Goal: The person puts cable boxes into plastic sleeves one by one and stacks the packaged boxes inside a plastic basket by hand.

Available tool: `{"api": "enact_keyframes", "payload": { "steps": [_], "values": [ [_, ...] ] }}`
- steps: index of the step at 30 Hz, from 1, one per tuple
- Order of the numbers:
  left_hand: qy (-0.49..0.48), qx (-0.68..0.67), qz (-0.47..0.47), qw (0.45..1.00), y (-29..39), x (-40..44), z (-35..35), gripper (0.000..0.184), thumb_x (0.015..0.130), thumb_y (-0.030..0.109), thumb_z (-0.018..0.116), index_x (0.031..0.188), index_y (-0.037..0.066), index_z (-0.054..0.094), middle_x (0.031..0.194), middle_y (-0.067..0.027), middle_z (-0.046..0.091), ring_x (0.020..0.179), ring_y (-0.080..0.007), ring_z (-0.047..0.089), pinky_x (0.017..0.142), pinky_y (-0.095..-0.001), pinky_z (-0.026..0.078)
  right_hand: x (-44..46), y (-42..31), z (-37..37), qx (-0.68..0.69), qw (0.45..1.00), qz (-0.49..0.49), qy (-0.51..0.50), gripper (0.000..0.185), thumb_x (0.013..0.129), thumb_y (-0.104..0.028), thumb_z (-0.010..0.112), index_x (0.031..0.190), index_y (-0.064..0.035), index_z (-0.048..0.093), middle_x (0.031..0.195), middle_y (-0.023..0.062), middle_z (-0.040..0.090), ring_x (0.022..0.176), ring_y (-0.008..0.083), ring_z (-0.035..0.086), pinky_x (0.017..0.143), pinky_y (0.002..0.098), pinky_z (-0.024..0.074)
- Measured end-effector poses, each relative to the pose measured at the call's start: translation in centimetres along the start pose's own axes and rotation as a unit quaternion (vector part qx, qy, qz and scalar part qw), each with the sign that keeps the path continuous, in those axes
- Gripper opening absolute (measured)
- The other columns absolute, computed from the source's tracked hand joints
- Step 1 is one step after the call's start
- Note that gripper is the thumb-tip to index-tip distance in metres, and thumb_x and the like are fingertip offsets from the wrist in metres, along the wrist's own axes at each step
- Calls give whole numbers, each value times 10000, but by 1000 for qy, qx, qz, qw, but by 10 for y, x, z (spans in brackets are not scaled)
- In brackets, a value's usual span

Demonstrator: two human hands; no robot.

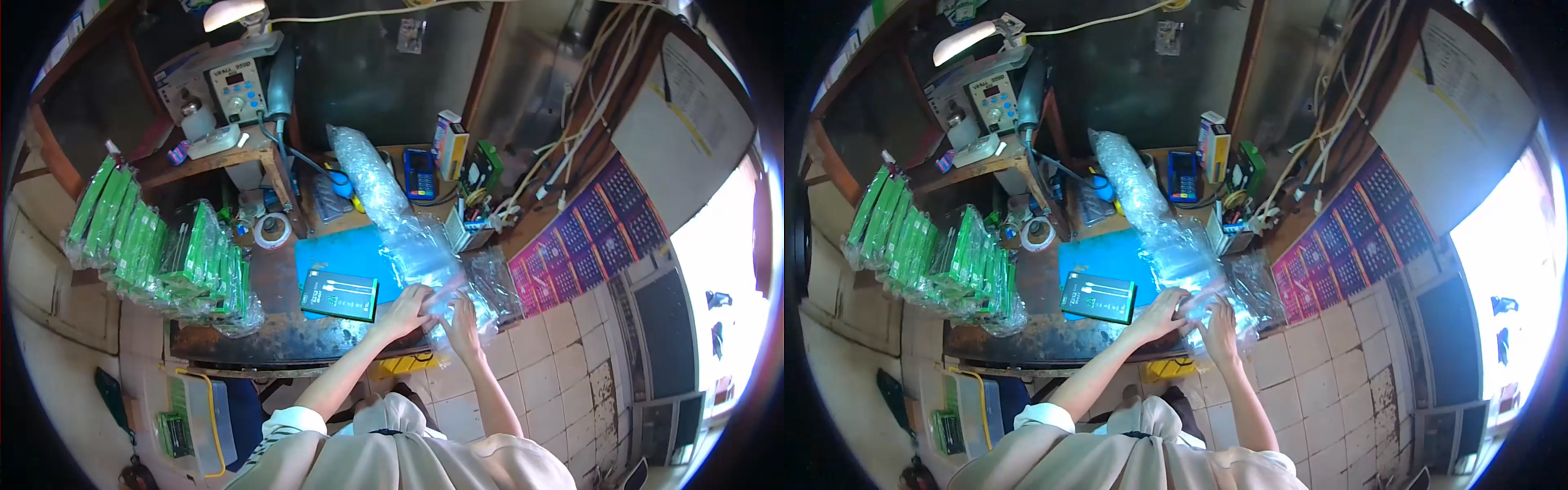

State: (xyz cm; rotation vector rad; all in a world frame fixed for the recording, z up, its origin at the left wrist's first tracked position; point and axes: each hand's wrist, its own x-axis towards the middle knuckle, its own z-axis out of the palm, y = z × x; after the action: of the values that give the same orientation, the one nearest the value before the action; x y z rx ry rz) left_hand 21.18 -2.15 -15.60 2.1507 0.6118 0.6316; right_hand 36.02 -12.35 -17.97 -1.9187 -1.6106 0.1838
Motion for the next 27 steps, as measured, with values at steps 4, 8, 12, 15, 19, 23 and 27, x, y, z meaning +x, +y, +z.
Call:
{"api": "enact_keyframes", "payload": {
  "steps": [4, 8, 12, 15, 19, 23, 27],
  "values": [
    [29, 66, 55, 996, -14, -4, 17, 523, 679, 129, 675, 1139, 18, 451, 1180, -167, 426, 1134, -341, 385, 960, -409, 326, 8, -6, 2, -17, 998, 32, 45, 220, 737, -77, 590, 925, 10, 517, 1134, 163, 492, 1092, 317, 444, 927, 379, 366],
    [105, 69, 66, 990, -19, -4, 23, 499, 703, 126, 661, 1132, 4, 437, 1136, -178, 445, 1098, -344, 408, 941, -407, 330, 19, 4, -1, -66, 993, -40, 85, 112, 759, -57, 546, 839, 18, 568, 1002, 151, 573, 1042, 308, 493, 884, 365, 403],
    [193, -43, -43, 979, 0, -3, 5, 428, 743, 128, 634, 1101, -2, 441, 1131, -185, 453, 1082, -333, 432, 895, -373, 362, 38, -22, -38, -22, 988, -22, 152, 93, 779, -45, 528, 813, 14, 593, 893, 130, 589, 926, 293, 512, 788, 371, 419],
    [198, -106, -66, 972, 5, 0, -10, 332, 811, 167, 595, 1071, 6, 466, 1057, -168, 520, 1011, -294, 501, 840, -339, 401, 53, -45, -66, 21, 978, -42, 202, 87, 784, -47, 555, 842, 4, 595, 836, 126, 579, 816, 264, 538, 714, 335, 431],
    [162, -261, -34, 951, 31, -3, -36, 302, 870, 214, 542, 1098, 26, 480, 1027, -111, 572, 991, -213, 541, 850, -307, 412, 75, -84, -93, 173, 962, -9, 214, 95, 787, -74, 600, 841, 3, 596, 748, 85, 570, 673, 166, 548, 631, 274, 431],
    [41, -437, -44, 897, 58, -9, -58, 516, 905, 431, 396, 1258, 57, 360, 1157, -127, 507, 1071, -201, 497, 937, -339, 381, 86, -105, -96, 282, 937, -1, 204, 107, 795, -87, 607, 842, 8, 594, 719, 61, 561, 643, 108, 526, 611, 245, 420],
    [12, -576, -97, 811, 74, -22, -80, 671, 878, 548, 335, 1346, 80, 224, 1211, -147, 467, 1080, -224, 495, 937, -368, 399, 72, -126, -90, 229, 959, -134, 99, 113, 752, -7, 575, 864, -13, 572, 810, 92, 556, 780, 214, 540, 687, 290, 429]
  ]
}}
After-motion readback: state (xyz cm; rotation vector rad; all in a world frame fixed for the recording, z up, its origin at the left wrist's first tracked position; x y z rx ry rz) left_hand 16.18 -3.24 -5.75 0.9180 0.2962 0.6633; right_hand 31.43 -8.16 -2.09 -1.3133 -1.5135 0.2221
